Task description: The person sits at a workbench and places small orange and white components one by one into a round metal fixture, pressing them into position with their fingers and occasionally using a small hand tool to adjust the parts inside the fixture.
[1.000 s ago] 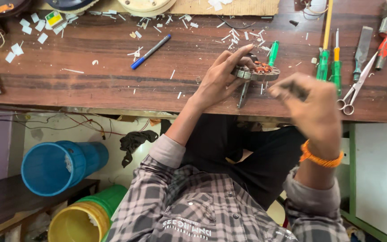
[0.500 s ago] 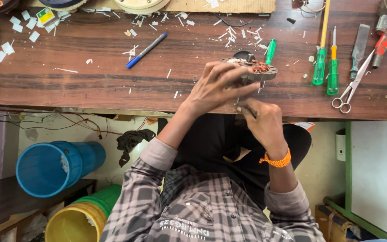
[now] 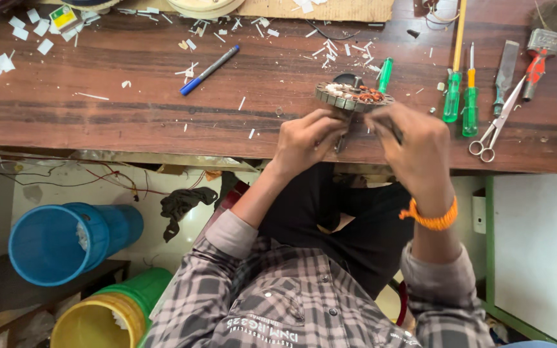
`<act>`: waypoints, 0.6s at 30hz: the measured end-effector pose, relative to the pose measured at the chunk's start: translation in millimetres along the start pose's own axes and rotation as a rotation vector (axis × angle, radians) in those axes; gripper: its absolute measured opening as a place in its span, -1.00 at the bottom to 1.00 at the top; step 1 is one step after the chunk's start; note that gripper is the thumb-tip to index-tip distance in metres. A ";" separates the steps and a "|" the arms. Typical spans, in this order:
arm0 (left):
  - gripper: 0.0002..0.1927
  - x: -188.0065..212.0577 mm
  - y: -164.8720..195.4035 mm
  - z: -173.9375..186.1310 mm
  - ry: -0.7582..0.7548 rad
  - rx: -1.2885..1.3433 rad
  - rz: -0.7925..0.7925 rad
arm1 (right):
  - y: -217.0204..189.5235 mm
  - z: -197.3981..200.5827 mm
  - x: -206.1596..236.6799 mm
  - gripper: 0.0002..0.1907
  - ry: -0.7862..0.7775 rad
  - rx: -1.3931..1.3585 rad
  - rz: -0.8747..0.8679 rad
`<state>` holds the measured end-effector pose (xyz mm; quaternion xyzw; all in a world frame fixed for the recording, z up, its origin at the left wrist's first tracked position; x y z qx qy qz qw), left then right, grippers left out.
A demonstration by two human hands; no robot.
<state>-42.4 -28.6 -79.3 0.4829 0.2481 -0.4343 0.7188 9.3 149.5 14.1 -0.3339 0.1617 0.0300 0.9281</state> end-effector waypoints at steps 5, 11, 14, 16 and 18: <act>-0.87 20.1 -22.8 -19.1 0.144 0.376 0.466 | -0.3 -18.1 -41.5 -0.88 -0.029 0.041 -0.089; -0.86 32.4 -36.5 -43.2 0.259 0.815 0.761 | 26.5 -34.2 -72.5 -0.88 -0.127 -0.004 -0.195; -0.85 31.6 -41.2 -51.5 0.317 0.913 0.917 | 48.4 -38.9 -81.8 -0.87 -0.133 0.034 -0.233; -0.84 27.1 -43.3 -54.2 0.355 0.941 0.959 | 63.5 -38.8 -82.4 -0.87 -0.115 0.039 -0.259; -0.83 21.1 -43.6 -54.7 0.389 0.961 0.977 | 77.3 -38.3 -82.7 -0.88 -0.093 0.018 -0.298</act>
Point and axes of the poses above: each hand's wrist, its own x-axis away from the middle knuckle, its own z-axis out of the back of the hand, y = z × x, the point moved 4 cm from there along -x, towards the middle knuckle, and after that the axes turned 10 degrees about -z, right-handed, at the moved point
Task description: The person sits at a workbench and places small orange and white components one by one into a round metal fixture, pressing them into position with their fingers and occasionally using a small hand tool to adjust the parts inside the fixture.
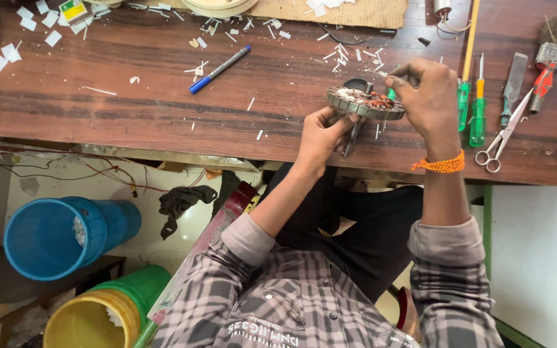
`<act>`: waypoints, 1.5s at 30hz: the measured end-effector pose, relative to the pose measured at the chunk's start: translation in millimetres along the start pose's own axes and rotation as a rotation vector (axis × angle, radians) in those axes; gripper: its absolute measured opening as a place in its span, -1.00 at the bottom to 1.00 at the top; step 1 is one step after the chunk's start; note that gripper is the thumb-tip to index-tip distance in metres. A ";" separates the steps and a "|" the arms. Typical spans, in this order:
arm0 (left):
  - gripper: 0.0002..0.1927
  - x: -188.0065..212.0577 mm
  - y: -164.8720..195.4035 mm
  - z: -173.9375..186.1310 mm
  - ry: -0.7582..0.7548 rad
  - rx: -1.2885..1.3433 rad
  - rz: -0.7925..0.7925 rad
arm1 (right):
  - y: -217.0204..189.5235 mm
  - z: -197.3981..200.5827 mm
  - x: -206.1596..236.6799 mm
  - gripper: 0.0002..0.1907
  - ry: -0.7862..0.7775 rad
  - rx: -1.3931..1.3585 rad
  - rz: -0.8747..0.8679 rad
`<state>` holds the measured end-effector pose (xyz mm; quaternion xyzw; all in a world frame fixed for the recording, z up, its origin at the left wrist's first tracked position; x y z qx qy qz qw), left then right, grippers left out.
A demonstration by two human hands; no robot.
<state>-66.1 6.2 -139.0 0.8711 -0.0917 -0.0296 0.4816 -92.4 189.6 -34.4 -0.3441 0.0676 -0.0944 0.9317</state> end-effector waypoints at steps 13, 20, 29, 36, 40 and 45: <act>-0.34 12.9 94.4 -33.0 -0.362 -1.134 -1.217 | 21.5 51.9 34.1 -0.93 0.150 -0.213 -0.111; -0.19 -18.9 80.1 -24.8 -0.555 -0.984 -0.920 | -21.7 67.2 91.0 -0.94 -0.102 -0.323 -0.049; -0.39 -23.1 72.7 -20.6 -0.533 -1.010 -0.985 | -36.1 5.8 114.0 -0.90 -0.143 0.025 0.020; -0.45 -2.3 75.1 -16.0 -0.582 -1.296 -1.316 | -12.7 -36.8 114.5 -0.94 -0.062 -0.019 0.085; -0.63 10.0 73.1 -7.4 -0.643 -1.312 -1.405 | -4.5 -41.1 129.9 -0.89 -0.120 -0.230 0.011; -0.77 17.1 73.2 -4.3 -0.663 -1.318 -1.326 | -6.5 -12.6 134.9 -0.92 -0.060 -0.388 -0.033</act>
Point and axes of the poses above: each hand's wrist, its own x-axis away from the middle knuckle, its own z-axis out of the back of the hand, y = z × x, the point moved 4 cm from there along -x, towards the middle knuckle, and after that the axes turned 10 degrees about -z, right-handed, at the moved point
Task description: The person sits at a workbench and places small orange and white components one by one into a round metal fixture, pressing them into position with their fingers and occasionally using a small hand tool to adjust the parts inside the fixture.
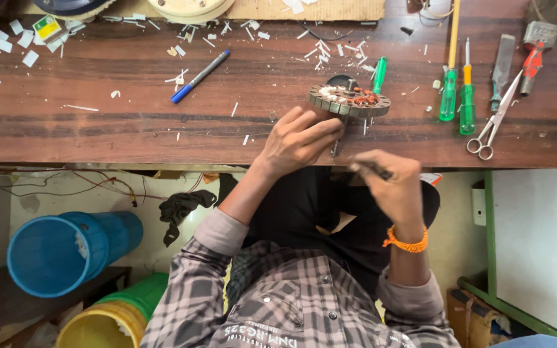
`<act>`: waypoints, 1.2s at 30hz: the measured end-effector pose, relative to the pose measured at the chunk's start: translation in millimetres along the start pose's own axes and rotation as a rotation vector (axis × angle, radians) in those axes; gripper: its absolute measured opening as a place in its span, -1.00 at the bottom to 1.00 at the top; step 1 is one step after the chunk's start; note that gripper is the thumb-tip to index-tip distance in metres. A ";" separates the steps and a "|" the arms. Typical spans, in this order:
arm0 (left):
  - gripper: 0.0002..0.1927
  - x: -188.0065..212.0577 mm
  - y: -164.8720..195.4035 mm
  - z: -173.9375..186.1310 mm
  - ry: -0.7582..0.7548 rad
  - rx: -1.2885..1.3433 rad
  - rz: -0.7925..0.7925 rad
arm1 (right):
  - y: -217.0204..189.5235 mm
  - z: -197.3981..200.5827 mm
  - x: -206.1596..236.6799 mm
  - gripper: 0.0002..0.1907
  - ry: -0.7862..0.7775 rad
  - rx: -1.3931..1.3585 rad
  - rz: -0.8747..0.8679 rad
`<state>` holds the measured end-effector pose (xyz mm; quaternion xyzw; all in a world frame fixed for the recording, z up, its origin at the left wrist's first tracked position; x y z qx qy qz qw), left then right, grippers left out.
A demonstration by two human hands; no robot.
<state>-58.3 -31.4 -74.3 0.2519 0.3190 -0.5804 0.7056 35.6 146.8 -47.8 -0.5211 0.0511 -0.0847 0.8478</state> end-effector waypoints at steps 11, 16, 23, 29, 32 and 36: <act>-0.93 24.1 11.8 -34.6 0.432 0.894 0.862 | -56.1 0.0 -69.0 -0.91 0.087 0.380 0.332; -0.91 32.9 10.5 -57.8 0.566 1.172 1.092 | -41.2 0.7 -106.4 -0.92 -0.047 0.403 0.208; -0.90 18.7 7.6 -69.2 0.693 1.228 1.296 | -8.5 30.0 -131.2 -0.89 0.111 0.464 0.136; -0.72 -8.7 33.5 -8.1 0.464 0.123 0.594 | -8.8 55.3 -105.7 -0.91 0.213 0.436 0.036; -0.44 -18.5 20.1 0.8 0.297 0.030 0.295 | -15.8 67.3 -82.4 -0.91 0.144 0.234 -0.051; -0.23 -25.3 -13.0 -3.3 0.137 0.099 0.160 | -42.0 69.6 -55.4 -0.91 -0.005 0.070 0.028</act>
Point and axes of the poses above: each hand's wrist, its own x-axis away from the middle knuckle, its own z-axis out of the back of the hand, y = z × x, the point moved 4 cm from there along -x, towards the middle knuckle, and after that the axes turned 10 degrees about -z, right-handed, at the moved point
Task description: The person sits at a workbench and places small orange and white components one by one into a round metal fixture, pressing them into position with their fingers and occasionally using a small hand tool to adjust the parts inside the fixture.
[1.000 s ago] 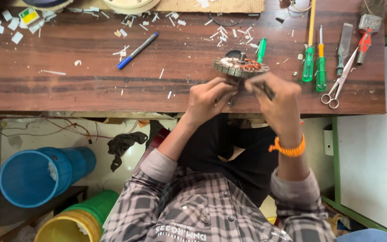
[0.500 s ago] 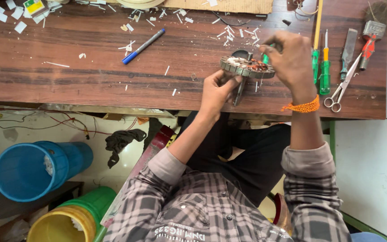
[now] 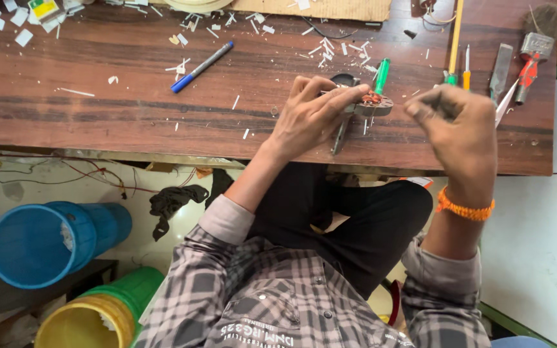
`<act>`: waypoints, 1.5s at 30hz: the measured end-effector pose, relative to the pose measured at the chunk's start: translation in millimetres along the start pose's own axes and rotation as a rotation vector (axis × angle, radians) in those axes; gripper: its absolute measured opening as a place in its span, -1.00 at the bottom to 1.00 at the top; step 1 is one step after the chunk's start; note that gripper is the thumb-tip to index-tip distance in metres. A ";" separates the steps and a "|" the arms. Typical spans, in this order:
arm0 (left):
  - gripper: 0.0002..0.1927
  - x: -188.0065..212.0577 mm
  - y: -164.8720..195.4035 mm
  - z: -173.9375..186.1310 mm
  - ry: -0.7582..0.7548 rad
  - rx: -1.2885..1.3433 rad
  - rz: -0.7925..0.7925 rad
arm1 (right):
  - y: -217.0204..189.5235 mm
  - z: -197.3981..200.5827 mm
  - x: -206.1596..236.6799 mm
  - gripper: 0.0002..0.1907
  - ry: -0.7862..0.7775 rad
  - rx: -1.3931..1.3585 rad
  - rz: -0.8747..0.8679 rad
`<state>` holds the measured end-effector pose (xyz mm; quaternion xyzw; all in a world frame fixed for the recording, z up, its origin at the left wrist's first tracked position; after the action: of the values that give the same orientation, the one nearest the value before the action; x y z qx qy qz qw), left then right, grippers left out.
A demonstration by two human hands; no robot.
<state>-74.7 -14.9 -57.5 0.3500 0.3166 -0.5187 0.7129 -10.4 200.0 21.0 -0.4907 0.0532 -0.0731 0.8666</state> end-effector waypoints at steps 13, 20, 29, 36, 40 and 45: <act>-0.39 4.2 -7.7 -11.2 -0.030 0.038 0.091 | 8.2 -65.3 36.8 -0.92 0.021 0.436 0.120; -0.46 22.4 6.2 -2.6 -0.169 -0.156 -0.123 | 41.7 -86.9 38.0 -0.93 0.085 0.184 0.170; -0.78 31.8 18.4 -3.5 -0.040 -0.024 -0.022 | 29.9 -51.3 51.5 -0.88 0.091 0.103 0.031; -0.88 45.7 26.5 -21.5 0.386 0.502 0.510 | -14.6 -45.8 20.6 -0.89 0.092 0.280 0.165; -0.89 59.7 27.8 -47.0 0.507 0.968 0.950 | -25.3 -54.5 -17.0 -0.92 0.068 0.250 0.141; -0.85 64.2 21.7 -51.4 0.511 1.022 1.129 | -9.9 -58.7 -53.3 -0.87 -0.004 0.279 0.045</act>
<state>-41.6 -1.0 -134.5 0.8483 -0.0312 -0.0645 0.5247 -73.2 155.0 0.5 -0.3642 0.0516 -0.0593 0.9280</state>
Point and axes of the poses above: each hand's wrist, its own x-axis away from the middle knuckle, its own z-axis out of the back of the hand, y = z × x, the point moved 4 cm from there along -x, towards the middle knuckle, and after that the axes turned 10 degrees about -z, right-handed, at the moved point
